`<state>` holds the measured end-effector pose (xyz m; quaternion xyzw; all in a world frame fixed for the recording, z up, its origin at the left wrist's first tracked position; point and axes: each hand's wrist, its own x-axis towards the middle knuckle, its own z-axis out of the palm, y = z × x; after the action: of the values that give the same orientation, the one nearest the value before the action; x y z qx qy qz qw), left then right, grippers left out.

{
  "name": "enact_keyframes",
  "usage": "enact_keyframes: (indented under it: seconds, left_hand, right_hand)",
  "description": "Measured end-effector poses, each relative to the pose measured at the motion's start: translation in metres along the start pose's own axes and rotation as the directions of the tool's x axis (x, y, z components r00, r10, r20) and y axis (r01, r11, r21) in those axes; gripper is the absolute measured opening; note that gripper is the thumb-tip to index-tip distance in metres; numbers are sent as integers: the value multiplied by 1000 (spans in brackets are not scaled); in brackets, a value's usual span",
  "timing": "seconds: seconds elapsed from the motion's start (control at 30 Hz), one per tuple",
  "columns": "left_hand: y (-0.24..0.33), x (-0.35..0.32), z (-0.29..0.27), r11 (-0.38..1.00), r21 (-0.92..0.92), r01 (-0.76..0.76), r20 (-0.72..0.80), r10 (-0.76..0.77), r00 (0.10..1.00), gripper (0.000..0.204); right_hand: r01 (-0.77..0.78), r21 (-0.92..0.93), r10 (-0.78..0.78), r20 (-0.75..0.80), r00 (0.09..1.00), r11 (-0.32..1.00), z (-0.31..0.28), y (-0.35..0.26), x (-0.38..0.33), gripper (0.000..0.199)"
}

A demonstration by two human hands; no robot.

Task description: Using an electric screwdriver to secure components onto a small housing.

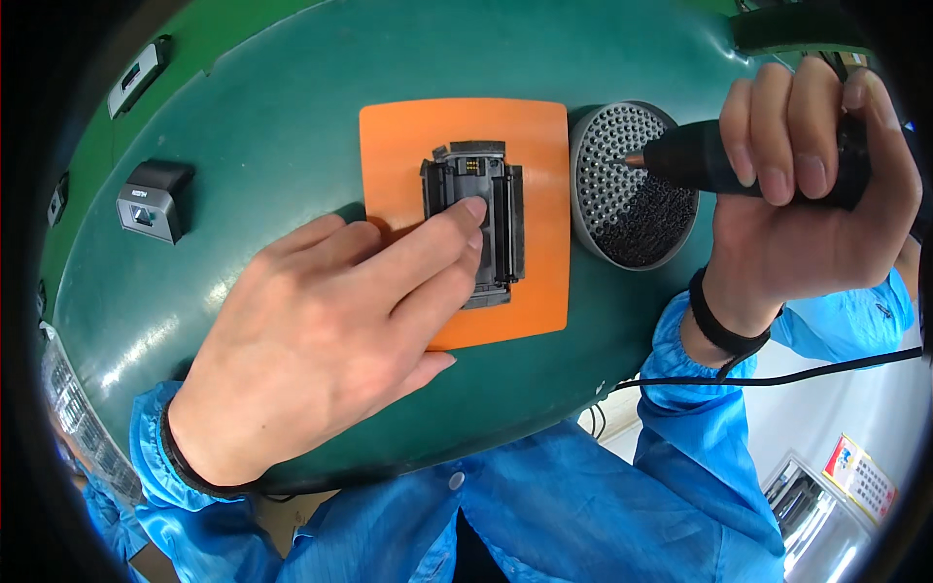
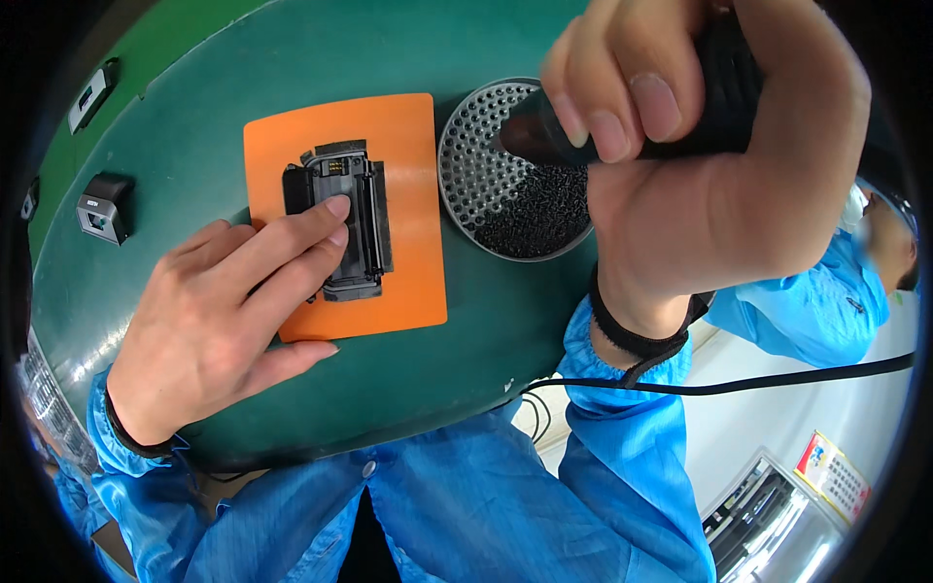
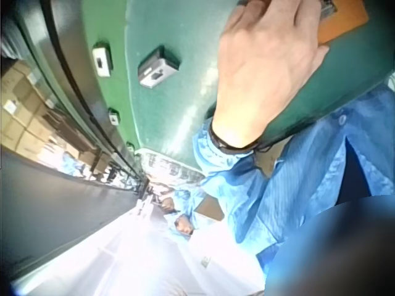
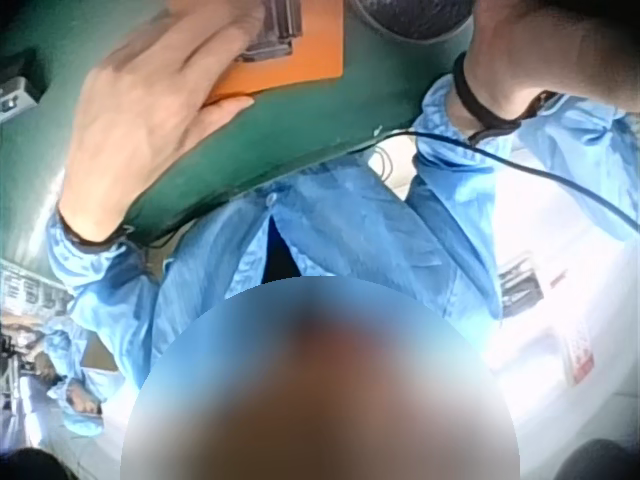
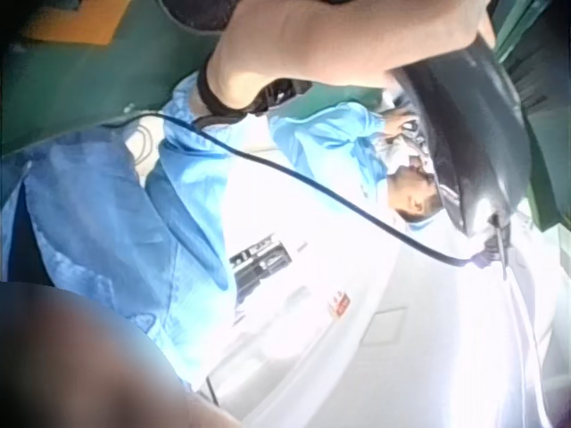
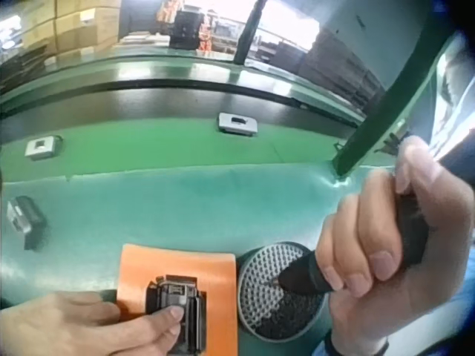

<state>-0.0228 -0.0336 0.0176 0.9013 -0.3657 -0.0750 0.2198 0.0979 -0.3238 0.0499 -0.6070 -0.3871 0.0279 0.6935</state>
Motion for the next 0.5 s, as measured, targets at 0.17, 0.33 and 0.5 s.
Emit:
enact_keyframes:
  seconds: [0.17,0.33,0.5]
  left_hand:
    - [0,7,-1,1000,-16,-13,-15,13,1000,72]
    - [4,17,-5,999,-39,-32,-11,32,999,70]
    - [1,15,-5,997,-60,-38,0,38,999,68]
  right_hand:
    - [-22,13,22,10,1000,1000,-6,3,-5,32]
    - [-37,39,39,-56,998,999,-14,-6,-8,30]
    - [-48,28,49,-53,997,998,-17,-9,-8,29]
